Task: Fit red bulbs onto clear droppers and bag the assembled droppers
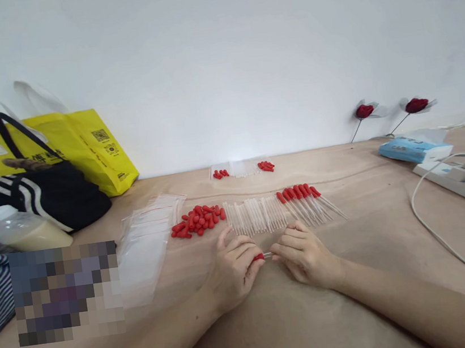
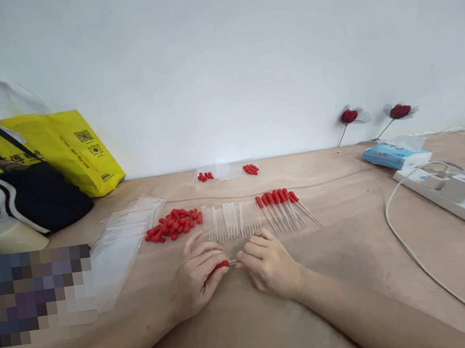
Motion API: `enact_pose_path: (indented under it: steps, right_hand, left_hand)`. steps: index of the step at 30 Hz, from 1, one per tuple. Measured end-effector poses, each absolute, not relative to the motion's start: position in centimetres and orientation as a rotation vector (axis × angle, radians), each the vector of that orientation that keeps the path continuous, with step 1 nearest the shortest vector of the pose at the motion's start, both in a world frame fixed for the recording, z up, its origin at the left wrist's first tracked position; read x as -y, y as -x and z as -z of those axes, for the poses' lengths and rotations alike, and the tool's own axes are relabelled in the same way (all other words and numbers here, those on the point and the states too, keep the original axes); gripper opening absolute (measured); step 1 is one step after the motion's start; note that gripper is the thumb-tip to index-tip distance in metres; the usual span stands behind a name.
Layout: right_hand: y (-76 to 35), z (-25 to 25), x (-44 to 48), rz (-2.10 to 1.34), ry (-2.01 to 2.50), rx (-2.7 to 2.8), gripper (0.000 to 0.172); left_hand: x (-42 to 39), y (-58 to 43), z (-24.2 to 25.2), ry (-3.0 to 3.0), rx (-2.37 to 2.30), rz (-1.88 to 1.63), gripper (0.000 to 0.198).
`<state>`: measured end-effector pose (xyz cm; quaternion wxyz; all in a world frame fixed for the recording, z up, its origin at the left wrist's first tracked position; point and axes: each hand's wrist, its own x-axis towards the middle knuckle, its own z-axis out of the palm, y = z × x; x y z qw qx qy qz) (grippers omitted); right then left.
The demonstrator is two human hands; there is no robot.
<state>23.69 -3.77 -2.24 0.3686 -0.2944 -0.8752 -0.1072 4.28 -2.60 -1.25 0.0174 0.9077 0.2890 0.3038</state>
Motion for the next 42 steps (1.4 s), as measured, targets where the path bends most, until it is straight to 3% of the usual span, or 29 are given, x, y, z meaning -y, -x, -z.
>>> enact_pose_path:
  steps: [10,15,21,32,37,42]
  right_hand:
    - [-24.3,1.4,3.9,0.403,0.887,2.376,0.023]
    - [-25.9,2.1,1.5,0.349,1.363,2.065,0.022]
    - [-27.1,2.1,-1.1,0.358,1.899,1.757,0.02]
    - [-26.4,1.6,-1.3,0.297,2.031,1.753,0.019]
    - [-26.4,1.4,-1.4,0.224,2.06,1.768,0.02]
    - [-25.7,0.8,-1.1,0.157,2.128,1.788,0.022]
  left_hand:
    - [1.9,-3.6,0.9,-2.839,-1.049,-0.921,0.019]
    - [1.5,-3.3,1.2,-2.746,-1.279,-0.987,0.035]
    - [1.3,-3.4,1.2,-2.774,-1.23,-0.957,0.024]
    - [0.6,-3.0,0.9,-2.77,-1.351,-0.984,0.008]
    - [-2.1,-0.4,-0.8,-2.607,-1.867,-1.067,0.013]
    - [-3.8,2.1,-2.8,-2.47,-2.157,-0.609,0.041]
